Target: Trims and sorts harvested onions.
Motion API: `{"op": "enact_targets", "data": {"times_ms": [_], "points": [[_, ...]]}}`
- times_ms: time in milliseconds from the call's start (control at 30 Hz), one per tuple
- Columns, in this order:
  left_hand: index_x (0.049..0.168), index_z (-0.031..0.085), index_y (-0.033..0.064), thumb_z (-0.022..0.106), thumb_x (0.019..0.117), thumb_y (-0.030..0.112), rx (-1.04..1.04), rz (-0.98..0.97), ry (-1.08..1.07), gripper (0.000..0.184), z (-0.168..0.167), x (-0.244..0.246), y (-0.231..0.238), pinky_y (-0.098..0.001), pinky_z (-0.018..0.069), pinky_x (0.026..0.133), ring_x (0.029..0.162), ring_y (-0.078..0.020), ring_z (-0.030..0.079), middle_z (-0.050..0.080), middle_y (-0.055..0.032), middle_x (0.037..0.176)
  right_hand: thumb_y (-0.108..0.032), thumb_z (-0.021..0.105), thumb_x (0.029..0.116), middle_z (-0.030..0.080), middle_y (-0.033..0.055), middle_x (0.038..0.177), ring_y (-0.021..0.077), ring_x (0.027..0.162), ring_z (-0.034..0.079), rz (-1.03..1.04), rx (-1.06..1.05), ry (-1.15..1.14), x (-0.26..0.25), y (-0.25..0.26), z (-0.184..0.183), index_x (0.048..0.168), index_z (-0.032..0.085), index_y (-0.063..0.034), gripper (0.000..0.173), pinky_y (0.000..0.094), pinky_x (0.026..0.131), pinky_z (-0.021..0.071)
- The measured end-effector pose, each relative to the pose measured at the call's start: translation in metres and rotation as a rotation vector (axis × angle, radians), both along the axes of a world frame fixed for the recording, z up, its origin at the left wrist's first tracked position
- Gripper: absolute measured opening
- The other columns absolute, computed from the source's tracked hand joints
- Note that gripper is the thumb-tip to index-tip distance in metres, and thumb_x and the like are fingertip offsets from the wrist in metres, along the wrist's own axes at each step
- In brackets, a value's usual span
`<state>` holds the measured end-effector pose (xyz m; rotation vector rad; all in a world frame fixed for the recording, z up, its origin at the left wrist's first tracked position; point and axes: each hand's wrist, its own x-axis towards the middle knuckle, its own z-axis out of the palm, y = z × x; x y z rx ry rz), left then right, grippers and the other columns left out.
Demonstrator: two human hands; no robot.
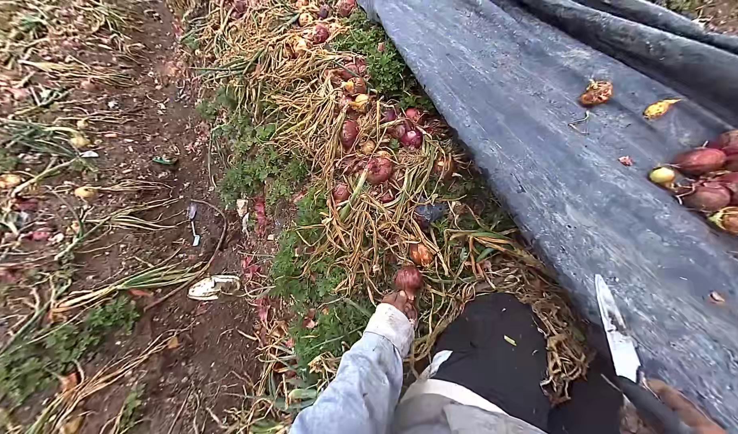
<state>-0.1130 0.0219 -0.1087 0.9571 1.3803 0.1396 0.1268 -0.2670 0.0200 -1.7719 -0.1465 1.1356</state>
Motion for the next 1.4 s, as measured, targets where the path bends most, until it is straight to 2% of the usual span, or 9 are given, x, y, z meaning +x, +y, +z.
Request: {"op": "enact_targets", "data": {"times_ms": [133, 267, 400, 600, 900, 1033, 1133, 1300, 1400], "points": [[0.109, 0.061, -0.0072, 0.047, 0.1012, 0.007, 0.277, -0.091, -0.480, 0.022, 0.055, 0.030, -0.040, -0.0231, 0.0543, 0.074, 0.069, -0.0004, 0.060, 0.063, 0.0071, 0.074, -0.027, 0.066, 0.0900, 0.061, -0.0045, 0.076, 0.0086, 0.061, 0.064, 0.204, -0.067, -0.022, -0.015, 0.045, 0.012, 0.118, 0.049, -0.0081, 0.038, 0.0283, 0.059, 0.0572], [0.123, 0.061, -0.0162, 0.048, 0.1002, 0.003, 0.678, -0.560, -0.491, 0.032, 0.111, 0.088, -0.078, -0.0360, 0.0592, 0.086, 0.084, -0.0194, 0.071, 0.072, -0.0145, 0.091, -0.033, 0.080, 0.0746, 0.064, 0.0002, 0.077, 0.0115, 0.058, 0.063, 0.132, -0.034, 0.015, -0.019, 0.055, -0.004, 0.121, 0.053, -0.0059, 0.060, 0.0292, 0.055, 0.0559], [0.130, 0.061, -0.0132, 0.053, 0.1040, 0.005, 0.674, -1.080, -0.243, 0.033, 0.152, 0.110, -0.123, -0.0511, 0.0491, 0.109, 0.121, -0.0427, 0.066, 0.067, -0.0314, 0.126, -0.016, 0.062, 0.0960, 0.062, -0.0038, 0.066, 0.0060, 0.051, 0.058, -0.152, 0.181, 0.236, -0.025, 0.032, -0.014, 0.103, 0.058, -0.0099, 0.010, 0.0219, 0.049, 0.0515], [0.131, 0.059, -0.0084, 0.042, 0.1116, 0.017, 0.427, -1.411, -0.123, 0.037, 0.145, 0.156, -0.133, -0.0608, 0.0474, 0.106, 0.123, -0.0455, 0.063, 0.065, -0.0299, 0.129, -0.022, 0.019, 0.1117, 0.052, -0.0057, 0.052, 0.0034, 0.041, 0.047, -0.309, 0.140, 0.383, -0.010, 0.008, -0.023, 0.077, 0.053, -0.0152, 0.048, 0.0188, 0.040, 0.0411], [0.134, 0.061, -0.0003, 0.054, 0.1081, 0.030, 0.498, -0.829, -0.042, 0.041, 0.153, 0.244, -0.031, -0.0574, 0.0482, 0.105, 0.120, -0.0391, 0.064, 0.067, -0.0256, 0.126, -0.009, 0.019, 0.1016, 0.057, -0.0098, 0.059, 0.0000, 0.044, 0.053, -0.388, 0.312, -0.270, 0.085, 0.042, 0.083, 0.094, 0.050, -0.0135, 0.032, 0.0127, 0.041, 0.0461], [0.146, 0.054, 0.0041, 0.055, 0.1050, 0.019, 0.419, -0.783, 0.425, 0.043, 0.060, 0.160, 0.021, -0.0515, 0.0411, 0.116, 0.138, -0.0361, 0.052, 0.055, -0.0221, 0.147, -0.003, 0.024, 0.1060, 0.061, -0.0039, 0.071, -0.0029, 0.057, 0.057, -0.385, 0.100, -0.259, 0.067, 0.034, 0.043, 0.103, 0.053, 0.0014, 0.030, 0.0116, 0.058, 0.0470], [0.147, 0.053, 0.0022, 0.063, 0.0957, 0.004, 0.440, -0.951, 0.578, 0.052, 0.027, 0.114, 0.054, -0.0514, 0.0339, 0.122, 0.147, -0.0374, 0.041, 0.047, -0.0214, 0.155, -0.009, 0.020, 0.1049, 0.061, -0.0146, 0.068, -0.0049, 0.056, 0.059, -0.324, 0.121, -0.153, 0.041, 0.032, 0.018, 0.100, 0.050, -0.0123, 0.030, 0.0129, 0.055, 0.0526], [0.139, 0.057, -0.0025, 0.064, 0.1012, 0.031, 0.348, -0.445, 0.700, 0.051, 0.010, 0.120, 0.080, -0.0529, 0.0413, 0.115, 0.140, -0.0401, 0.049, 0.047, -0.0290, 0.151, -0.013, 0.025, 0.1034, 0.063, -0.0153, 0.064, -0.0012, 0.054, 0.060, -0.212, 0.150, -0.090, 0.019, 0.030, 0.008, 0.093, 0.055, -0.0176, 0.032, 0.0180, 0.054, 0.0529], [0.148, 0.054, 0.0060, 0.057, 0.1045, 0.028, 0.426, -0.583, 0.696, 0.049, 0.001, 0.125, 0.069, -0.0525, 0.0332, 0.121, 0.149, -0.0402, 0.038, 0.039, -0.0236, 0.160, -0.013, 0.024, 0.1052, 0.063, -0.0164, 0.063, -0.0028, 0.053, 0.059, -0.230, 0.144, -0.119, 0.017, 0.032, 0.005, 0.092, 0.055, -0.0183, 0.034, 0.0165, 0.055, 0.0529]]}}
